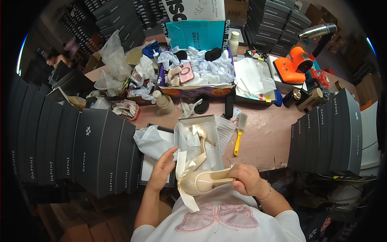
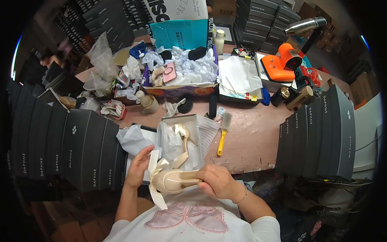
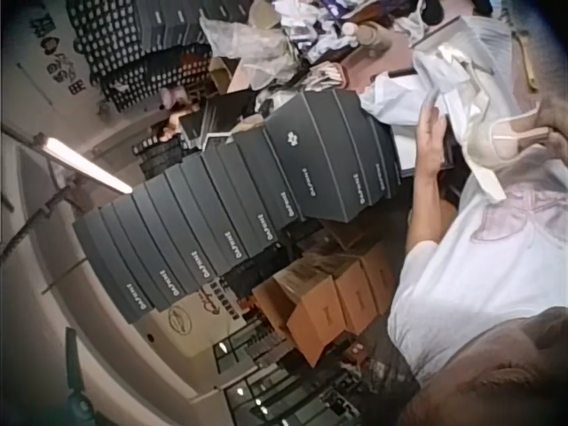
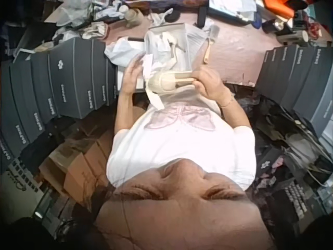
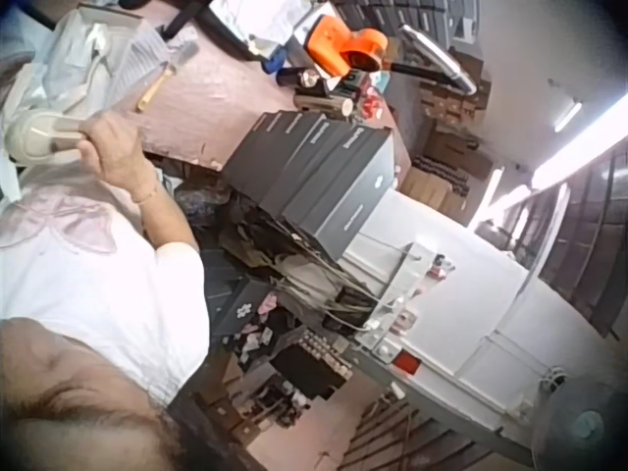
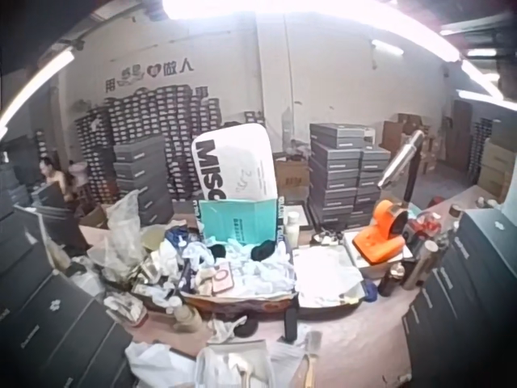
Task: Packing high-heeled shoes into a shoebox with protective wrapping.
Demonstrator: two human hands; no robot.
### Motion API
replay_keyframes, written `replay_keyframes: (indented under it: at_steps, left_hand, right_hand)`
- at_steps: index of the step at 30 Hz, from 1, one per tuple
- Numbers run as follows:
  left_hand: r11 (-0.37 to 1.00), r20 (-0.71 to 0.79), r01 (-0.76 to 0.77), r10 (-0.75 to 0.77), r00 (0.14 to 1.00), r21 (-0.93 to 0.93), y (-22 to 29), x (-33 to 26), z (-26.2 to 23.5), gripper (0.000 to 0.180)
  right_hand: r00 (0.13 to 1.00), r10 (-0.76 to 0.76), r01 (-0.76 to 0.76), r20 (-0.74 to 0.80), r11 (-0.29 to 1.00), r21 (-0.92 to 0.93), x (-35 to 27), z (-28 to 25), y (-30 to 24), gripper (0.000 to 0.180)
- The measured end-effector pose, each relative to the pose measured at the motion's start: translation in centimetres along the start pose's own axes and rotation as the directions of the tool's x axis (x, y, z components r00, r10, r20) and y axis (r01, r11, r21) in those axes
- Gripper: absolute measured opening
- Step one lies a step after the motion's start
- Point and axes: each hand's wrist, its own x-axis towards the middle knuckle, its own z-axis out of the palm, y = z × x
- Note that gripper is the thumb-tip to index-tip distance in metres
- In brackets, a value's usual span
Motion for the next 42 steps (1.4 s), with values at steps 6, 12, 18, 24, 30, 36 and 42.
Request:
replay_keyframes:
  at_steps: [6, 12, 18, 24, 30, 36, 42]
  left_hand:
    - [0.846, 0.714, -0.288, -0.145, 0.685, 0.448, -0.2, -0.4, 7.0, 0.029]
    - [0.725, 0.743, -0.511, -0.002, 0.669, 0.462, -1.1, -1.3, 8.1, 0.025]
    - [0.614, 0.714, -0.596, 0.074, 0.696, 0.517, -1.9, -2.6, 9.0, 0.022]
    - [0.634, 0.647, -0.532, 0.063, 0.759, 0.562, -1.6, -3.4, 9.1, 0.02]
    - [0.685, 0.593, -0.453, 0.037, 0.804, 0.571, -1.8, -3.6, 8.9, 0.02]
    - [0.667, 0.568, -0.456, 0.06, 0.821, 0.589, -1.1, -3.3, 9.1, 0.022]
    - [0.558, 0.616, -0.555, 0.095, 0.782, 0.617, -1.1, -3.2, 9.3, 0.024]
  right_hand:
    - [0.967, 0.009, -0.032, 0.255, 0.996, 0.084, -1.7, 1.8, -1.5, 0.021]
    - [0.968, -0.05, 0.035, 0.246, 0.997, 0.063, -3.7, 1.0, -1.3, 0.025]
    - [0.988, -0.001, -0.004, 0.155, 1.0, 0.031, -4.8, 1.7, -2.1, 0.02]
    - [0.985, 0.119, -0.136, 0.121, 0.98, 0.146, -5.1, 2.6, -2.6, 0.016]
    - [0.954, 0.254, -0.28, 0.16, 0.945, 0.169, -4.4, 2.8, -3.2, 0.015]
    - [0.91, 0.296, -0.377, 0.29, 0.883, 0.28, -3.4, 1.3, -2.9, 0.025]
    - [0.887, 0.31, -0.42, 0.341, 0.849, 0.32, -4.0, -0.1, -3.1, 0.034]
